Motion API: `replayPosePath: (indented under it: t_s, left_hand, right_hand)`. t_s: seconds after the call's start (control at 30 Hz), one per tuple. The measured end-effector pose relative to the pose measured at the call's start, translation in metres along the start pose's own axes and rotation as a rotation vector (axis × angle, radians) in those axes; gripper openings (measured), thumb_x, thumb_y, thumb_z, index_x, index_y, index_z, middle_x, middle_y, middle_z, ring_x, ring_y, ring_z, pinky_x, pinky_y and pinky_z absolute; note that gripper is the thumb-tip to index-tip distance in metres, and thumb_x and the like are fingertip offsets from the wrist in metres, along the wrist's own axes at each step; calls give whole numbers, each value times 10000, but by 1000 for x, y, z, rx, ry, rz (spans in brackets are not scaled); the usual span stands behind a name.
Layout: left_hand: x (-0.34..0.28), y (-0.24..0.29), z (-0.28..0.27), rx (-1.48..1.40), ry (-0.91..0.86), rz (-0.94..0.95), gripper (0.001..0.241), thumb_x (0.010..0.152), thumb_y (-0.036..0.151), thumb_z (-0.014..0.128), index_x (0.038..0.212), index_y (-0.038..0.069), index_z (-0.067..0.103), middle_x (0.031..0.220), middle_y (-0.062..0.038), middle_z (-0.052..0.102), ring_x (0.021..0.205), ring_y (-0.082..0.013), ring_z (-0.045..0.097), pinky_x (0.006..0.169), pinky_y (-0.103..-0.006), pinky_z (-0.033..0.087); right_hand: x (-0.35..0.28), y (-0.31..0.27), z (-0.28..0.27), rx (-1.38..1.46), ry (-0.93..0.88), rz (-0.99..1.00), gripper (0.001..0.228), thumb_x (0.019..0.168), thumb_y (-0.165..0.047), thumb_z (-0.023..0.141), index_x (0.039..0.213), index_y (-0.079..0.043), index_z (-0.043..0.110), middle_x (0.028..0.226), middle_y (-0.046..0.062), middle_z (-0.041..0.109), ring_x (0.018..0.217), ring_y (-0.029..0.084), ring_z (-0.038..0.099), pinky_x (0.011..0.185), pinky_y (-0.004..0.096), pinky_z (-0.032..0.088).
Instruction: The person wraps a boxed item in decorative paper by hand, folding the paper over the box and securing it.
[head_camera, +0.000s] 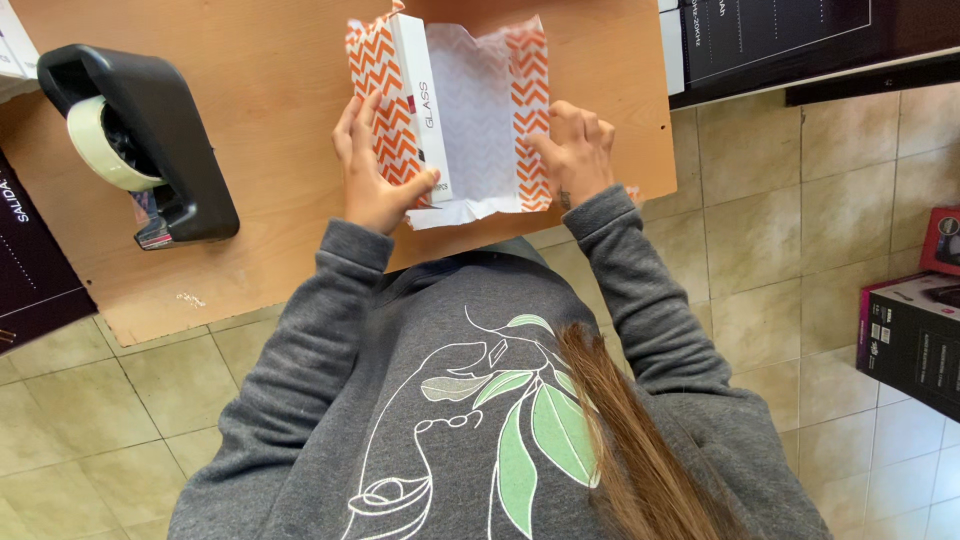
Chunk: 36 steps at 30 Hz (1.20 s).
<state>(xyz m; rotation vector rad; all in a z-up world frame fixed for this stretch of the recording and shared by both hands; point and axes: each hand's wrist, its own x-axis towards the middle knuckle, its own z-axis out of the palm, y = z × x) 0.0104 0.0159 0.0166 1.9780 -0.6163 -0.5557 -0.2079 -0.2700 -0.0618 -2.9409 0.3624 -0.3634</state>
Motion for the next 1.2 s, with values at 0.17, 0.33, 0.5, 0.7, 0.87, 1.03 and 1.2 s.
replayPosePath:
  t_s: [0.17, 0.33, 0.5, 0.7, 0.87, 1.03, 1.2]
  left_hand:
    - [-30, 20, 27, -27, 110, 171, 1242, 814, 382, 1107, 1843, 234, 427, 1868, -210, 174, 1793, -507, 282, 1522, -630, 279]
    - [-36, 44, 24, 101, 98, 209, 1272, 904, 512, 1143, 1889, 250, 382, 1916, -232, 104, 1803, -574, 252, 1519, -667, 278]
    - [8, 54, -34, 678, 82, 913, 533, 1321, 536, 556, 1650, 179, 776, 1774, -142, 578, 1669, -464, 438, 1323, -696, 415]
    - [30, 59, -51, 762, 123, 1124, 379, 1259, 519, 829, 1515, 240, 844, 1558, 5, 787, 1181, -199, 846, 1070, -411, 520]
    - [46, 51, -42, 477, -34, 841, 782, 1234, 755, 669, 1786, 218, 538, 1836, -191, 468, 1670, -440, 583, 1277, -629, 482]
    - [77, 58, -38, 81, -281, 324, 996, 1161, 915, 351, 1803, 158, 428, 1579, -207, 760, 1226, -306, 814, 1002, -434, 620]
    - [75, 72, -47, -162, -263, 144, 393, 1142, 537, 825, 1198, 155, 753, 1155, 2, 847, 1025, -161, 885, 824, -298, 698]
  right_hand:
    - [42, -62, -68, 710, -83, 111, 334, 1225, -246, 734, 1525, -115, 667, 1308, 147, 821, 1120, 346, 763, 1001, 447, 581]
    - [68, -97, -70, 1599, -445, 360, 624, 1201, -197, 786, 1763, -154, 519, 1380, 132, 814, 1223, 200, 802, 1035, 365, 696]
    - [71, -80, -99, 1225, -608, 88, 383, 1160, -266, 744, 1498, -103, 664, 1303, 33, 767, 1178, 136, 725, 1042, 322, 583]
    - [77, -68, -137, 1253, -617, 201, 551, 1149, -244, 682, 1649, -49, 559, 1442, 64, 705, 1308, 176, 681, 1153, 374, 574]
    - [66, -52, -146, 1029, -713, 189, 594, 1113, -312, 718, 1673, -147, 610, 1341, 25, 746, 1183, 145, 683, 958, 335, 596]
    - [64, -47, -157, 991, -732, 224, 534, 1078, -261, 727, 1605, -190, 679, 1214, -27, 692, 1129, 119, 616, 975, 315, 537]
    - [65, -38, -161, 1131, -534, 253, 493, 1154, -218, 606, 1611, -41, 667, 1451, 19, 717, 1294, 143, 643, 1120, 341, 538]
